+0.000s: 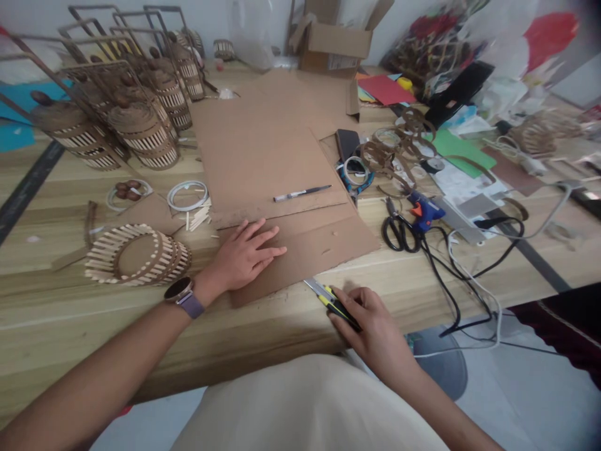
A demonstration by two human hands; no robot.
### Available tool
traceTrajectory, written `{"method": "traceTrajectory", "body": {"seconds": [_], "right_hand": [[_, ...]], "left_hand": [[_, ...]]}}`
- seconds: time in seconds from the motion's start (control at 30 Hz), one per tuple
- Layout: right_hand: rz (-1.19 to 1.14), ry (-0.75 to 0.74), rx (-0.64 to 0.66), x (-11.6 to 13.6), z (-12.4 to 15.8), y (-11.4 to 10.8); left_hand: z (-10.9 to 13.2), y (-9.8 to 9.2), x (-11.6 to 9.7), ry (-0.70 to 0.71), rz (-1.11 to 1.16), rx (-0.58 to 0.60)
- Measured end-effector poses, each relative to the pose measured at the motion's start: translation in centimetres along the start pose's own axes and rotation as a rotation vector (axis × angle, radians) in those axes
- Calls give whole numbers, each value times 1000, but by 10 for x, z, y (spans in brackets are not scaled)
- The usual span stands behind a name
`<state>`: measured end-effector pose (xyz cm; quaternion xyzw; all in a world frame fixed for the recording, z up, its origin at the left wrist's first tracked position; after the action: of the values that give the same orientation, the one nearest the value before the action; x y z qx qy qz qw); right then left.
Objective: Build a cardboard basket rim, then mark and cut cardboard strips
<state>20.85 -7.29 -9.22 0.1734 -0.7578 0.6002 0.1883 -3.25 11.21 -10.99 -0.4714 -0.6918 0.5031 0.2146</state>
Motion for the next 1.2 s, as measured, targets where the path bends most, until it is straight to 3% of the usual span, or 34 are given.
{"method": "traceTrajectory", "body": {"seconds": [0.67,0.83,1.2], "right_hand": [[11,-82,53,11,2,14],[-23,-173,129,22,-5,23],[-32,-218,168,28,-16,25]], "left_hand": [[-1,-1,-1,-33,21,13],[-2,-1,-1,-32,14,27],[-3,-2,0,-55,5,80]]}}
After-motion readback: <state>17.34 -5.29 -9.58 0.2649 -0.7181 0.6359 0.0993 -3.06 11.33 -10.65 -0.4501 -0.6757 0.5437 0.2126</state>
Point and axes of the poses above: each hand's wrist, its own z-axis away from the middle knuckle, its own y-axis out of the palm, x = y × z, the point moved 1 cm from there along -z, towards the middle knuckle, and after that the axes turned 10 degrees about -x, right-handed, at the moved point
